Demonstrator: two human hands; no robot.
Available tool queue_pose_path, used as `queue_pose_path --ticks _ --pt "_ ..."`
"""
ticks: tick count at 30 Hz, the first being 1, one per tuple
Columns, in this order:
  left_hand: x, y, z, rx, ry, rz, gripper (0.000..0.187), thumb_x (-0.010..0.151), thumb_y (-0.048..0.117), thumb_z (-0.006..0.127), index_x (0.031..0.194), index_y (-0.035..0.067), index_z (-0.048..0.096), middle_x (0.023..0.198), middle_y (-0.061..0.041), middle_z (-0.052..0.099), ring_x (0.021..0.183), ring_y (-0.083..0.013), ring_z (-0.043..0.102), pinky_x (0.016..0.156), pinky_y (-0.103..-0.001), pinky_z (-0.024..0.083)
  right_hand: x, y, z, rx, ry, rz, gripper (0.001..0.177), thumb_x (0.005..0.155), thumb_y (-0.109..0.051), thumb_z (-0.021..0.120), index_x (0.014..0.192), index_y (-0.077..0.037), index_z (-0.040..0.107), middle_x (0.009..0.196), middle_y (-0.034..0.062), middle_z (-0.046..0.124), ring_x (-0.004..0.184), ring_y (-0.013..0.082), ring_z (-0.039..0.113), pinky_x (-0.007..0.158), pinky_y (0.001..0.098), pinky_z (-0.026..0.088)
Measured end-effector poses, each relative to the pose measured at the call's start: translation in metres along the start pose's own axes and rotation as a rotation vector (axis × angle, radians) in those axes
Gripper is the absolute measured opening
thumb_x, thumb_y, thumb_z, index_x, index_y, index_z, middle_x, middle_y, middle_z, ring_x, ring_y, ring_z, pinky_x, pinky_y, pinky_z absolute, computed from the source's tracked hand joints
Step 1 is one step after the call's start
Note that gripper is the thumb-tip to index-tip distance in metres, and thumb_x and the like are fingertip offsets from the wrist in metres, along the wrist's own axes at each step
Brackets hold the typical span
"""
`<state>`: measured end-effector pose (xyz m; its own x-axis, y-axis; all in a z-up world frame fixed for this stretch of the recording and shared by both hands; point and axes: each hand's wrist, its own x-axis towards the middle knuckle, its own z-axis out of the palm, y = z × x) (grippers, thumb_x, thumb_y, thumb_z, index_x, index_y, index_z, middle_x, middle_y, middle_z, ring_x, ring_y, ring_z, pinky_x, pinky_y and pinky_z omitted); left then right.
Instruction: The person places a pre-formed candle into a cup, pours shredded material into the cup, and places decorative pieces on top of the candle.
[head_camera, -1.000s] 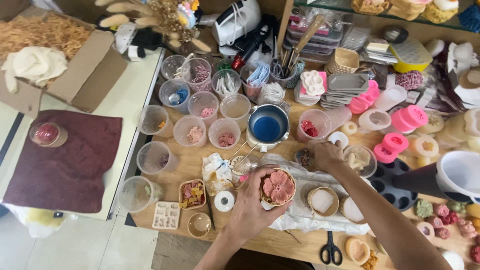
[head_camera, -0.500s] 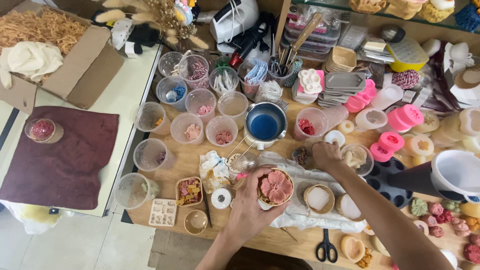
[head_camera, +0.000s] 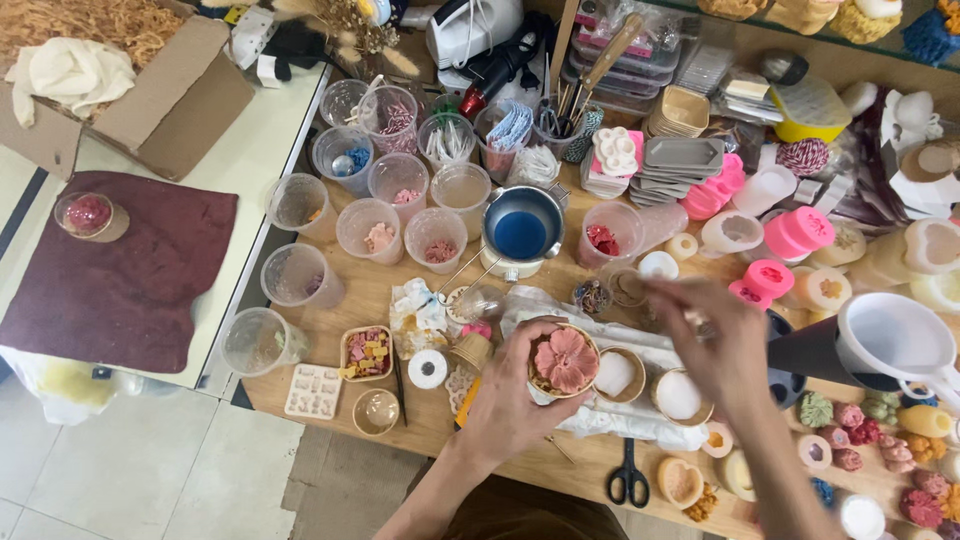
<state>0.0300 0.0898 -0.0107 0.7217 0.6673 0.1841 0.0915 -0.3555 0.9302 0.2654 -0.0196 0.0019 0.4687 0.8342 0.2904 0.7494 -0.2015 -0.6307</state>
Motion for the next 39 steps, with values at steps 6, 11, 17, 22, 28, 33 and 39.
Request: queue_pose_path --ticks 6,11,17,22,28,33,39 --pt "-0.009 0.023 0.019 -0.022 -0.028 0.101 0.074 0.078 0.019 0.088 0.138 0.004 0.047 0.134 -0.018 0.063 0.122 -0.0352 0.066 0.102 -0.042 0.055 -0.06 -0.089 -0.01 -0.175 0.171 -0.293 0.036 0.077 -0.004 0.079 0.111 -0.012 0.077 0.098 0.0033 0.07 0.088 0.0255 0.062 0.081 0.0379 0.049" --pt "-0.018 0.039 0.024 -0.039 0.0 0.141 0.074 0.077 0.015 0.087 0.138 0.004 0.046 0.137 -0.019 0.061 0.124 -0.0351 0.065 0.103 -0.042 0.055 -0.076 -0.094 -0.026 -0.258 0.065 -0.4 0.049 0.076 -0.015 0.069 0.125 -0.016 0.07 0.127 0.0116 0.057 0.112 0.0344 0.053 0.098 0.0524 0.037" --pt "-0.041 0.045 0.03 -0.009 0.061 0.078 0.072 0.074 0.015 0.089 0.135 0.005 0.05 0.131 -0.018 0.065 0.117 -0.0352 0.069 0.099 -0.04 0.057 -0.093 -0.087 -0.036 -0.077 -0.032 -0.389 0.049 0.081 -0.019 0.063 0.128 -0.009 0.069 0.138 0.0181 0.056 0.122 0.0359 0.051 0.104 0.0498 0.036" --pt "-0.079 0.032 0.024 -0.087 0.307 0.027 0.069 0.077 0.014 0.089 0.133 0.005 0.05 0.133 -0.015 0.065 0.119 -0.0236 0.069 0.098 -0.035 0.06 -0.107 -0.06 -0.022 0.209 0.126 -0.119 0.023 0.097 -0.01 0.062 0.117 -0.005 0.07 0.128 0.0142 0.065 0.121 0.0283 0.059 0.106 0.0408 0.047" --pt "-0.145 0.024 -0.012 0.188 0.724 -0.313 0.07 0.072 0.016 0.092 0.129 0.003 0.054 0.115 -0.012 0.073 0.107 -0.0195 0.072 0.093 -0.034 0.059 -0.12 -0.048 0.058 0.271 -0.039 -0.105 0.012 0.084 -0.014 0.078 0.078 -0.006 0.071 0.105 0.0079 0.073 0.102 0.0267 0.068 0.093 0.0394 0.051" --pt "-0.186 0.033 -0.041 0.324 0.864 -0.311 0.069 0.074 0.014 0.089 0.13 0.002 0.051 0.124 -0.012 0.069 0.112 -0.0194 0.071 0.095 -0.033 0.059 -0.13 -0.075 0.102 0.305 -0.301 -0.1 0.015 0.084 -0.017 0.077 0.088 -0.005 0.07 0.106 0.0117 0.071 0.099 0.0314 0.068 0.088 0.043 0.052" --pt "-0.187 0.017 -0.078 0.287 0.88 -0.341 0.069 0.072 0.012 0.089 0.129 0.001 0.051 0.124 -0.014 0.069 0.112 -0.0211 0.071 0.094 -0.033 0.059 -0.059 -0.037 0.197 0.079 -0.378 -0.091 0.026 0.091 -0.013 0.066 0.116 -0.008 0.069 0.116 0.0173 0.069 0.107 0.0341 0.067 0.098 0.044 0.051"
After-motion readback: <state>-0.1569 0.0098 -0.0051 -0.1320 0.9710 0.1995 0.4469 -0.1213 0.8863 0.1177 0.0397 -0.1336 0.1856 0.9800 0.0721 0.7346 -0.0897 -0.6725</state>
